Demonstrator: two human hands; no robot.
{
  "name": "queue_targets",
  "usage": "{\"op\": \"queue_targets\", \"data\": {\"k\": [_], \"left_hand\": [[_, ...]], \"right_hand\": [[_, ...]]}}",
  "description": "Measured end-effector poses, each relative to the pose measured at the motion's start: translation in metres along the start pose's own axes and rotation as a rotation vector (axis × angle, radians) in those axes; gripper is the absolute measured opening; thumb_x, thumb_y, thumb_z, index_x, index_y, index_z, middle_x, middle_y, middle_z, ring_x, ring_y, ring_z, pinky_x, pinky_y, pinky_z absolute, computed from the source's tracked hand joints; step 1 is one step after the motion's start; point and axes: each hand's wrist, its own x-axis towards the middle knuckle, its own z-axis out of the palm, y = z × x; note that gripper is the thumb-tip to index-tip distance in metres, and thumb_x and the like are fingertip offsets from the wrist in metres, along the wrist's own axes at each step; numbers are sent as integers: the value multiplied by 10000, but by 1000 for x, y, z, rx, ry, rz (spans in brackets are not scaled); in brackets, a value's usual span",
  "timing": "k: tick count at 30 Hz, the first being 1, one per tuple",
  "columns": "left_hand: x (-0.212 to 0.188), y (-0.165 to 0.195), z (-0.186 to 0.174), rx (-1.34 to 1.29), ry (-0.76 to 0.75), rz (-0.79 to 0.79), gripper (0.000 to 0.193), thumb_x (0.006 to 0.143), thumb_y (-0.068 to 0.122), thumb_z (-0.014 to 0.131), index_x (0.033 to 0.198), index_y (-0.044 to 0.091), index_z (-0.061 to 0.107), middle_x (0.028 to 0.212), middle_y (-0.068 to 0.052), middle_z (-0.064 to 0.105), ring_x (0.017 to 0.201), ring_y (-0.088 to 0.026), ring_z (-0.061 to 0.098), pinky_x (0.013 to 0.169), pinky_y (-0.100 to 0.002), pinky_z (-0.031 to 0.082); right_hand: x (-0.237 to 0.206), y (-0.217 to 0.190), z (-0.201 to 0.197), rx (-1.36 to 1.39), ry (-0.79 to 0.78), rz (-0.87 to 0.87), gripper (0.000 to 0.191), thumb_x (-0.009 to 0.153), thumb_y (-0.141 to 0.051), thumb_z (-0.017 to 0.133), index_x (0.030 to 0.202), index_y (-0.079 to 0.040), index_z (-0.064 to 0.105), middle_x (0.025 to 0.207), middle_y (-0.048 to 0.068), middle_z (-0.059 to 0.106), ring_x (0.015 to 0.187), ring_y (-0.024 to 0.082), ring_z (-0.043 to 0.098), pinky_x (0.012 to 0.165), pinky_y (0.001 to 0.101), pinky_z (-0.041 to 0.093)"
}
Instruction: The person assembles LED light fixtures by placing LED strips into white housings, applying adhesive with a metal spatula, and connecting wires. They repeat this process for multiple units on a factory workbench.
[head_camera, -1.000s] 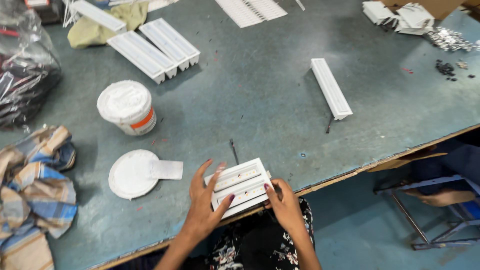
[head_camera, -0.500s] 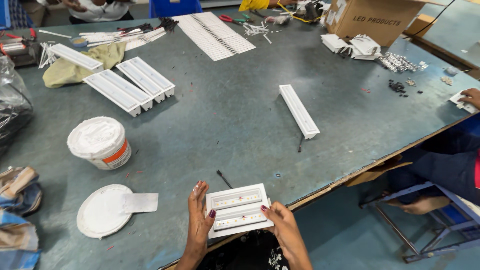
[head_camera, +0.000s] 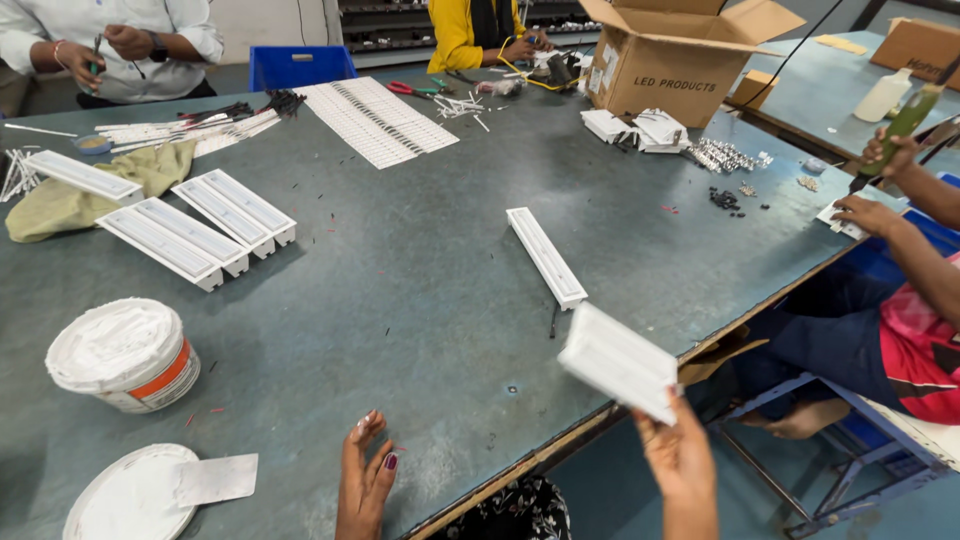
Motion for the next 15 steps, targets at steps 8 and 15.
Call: {"op": "queue_targets", "data": {"k": [8,15], "left_hand": [[14,-42,-6,-10,72,25,675,863,117,668,1454,20,356,1481,-218,462,1346,-358,527,988,-536,551],[49,-57,-5,81,96,171,649,843,114,701,1408,22,397,1400,-225,536,1207,-367,651,863,-556,628]], "right_hand": [[122,-36,48,-89,120,-312,116,974,-55,676,929,6,588,1055,166,657,1001,294,695,853,493,602],[171,-17,127,-50,390,-526,291,990,-53,703,824,7,471,963,145,635,861,274,679,773,480,633]]}}
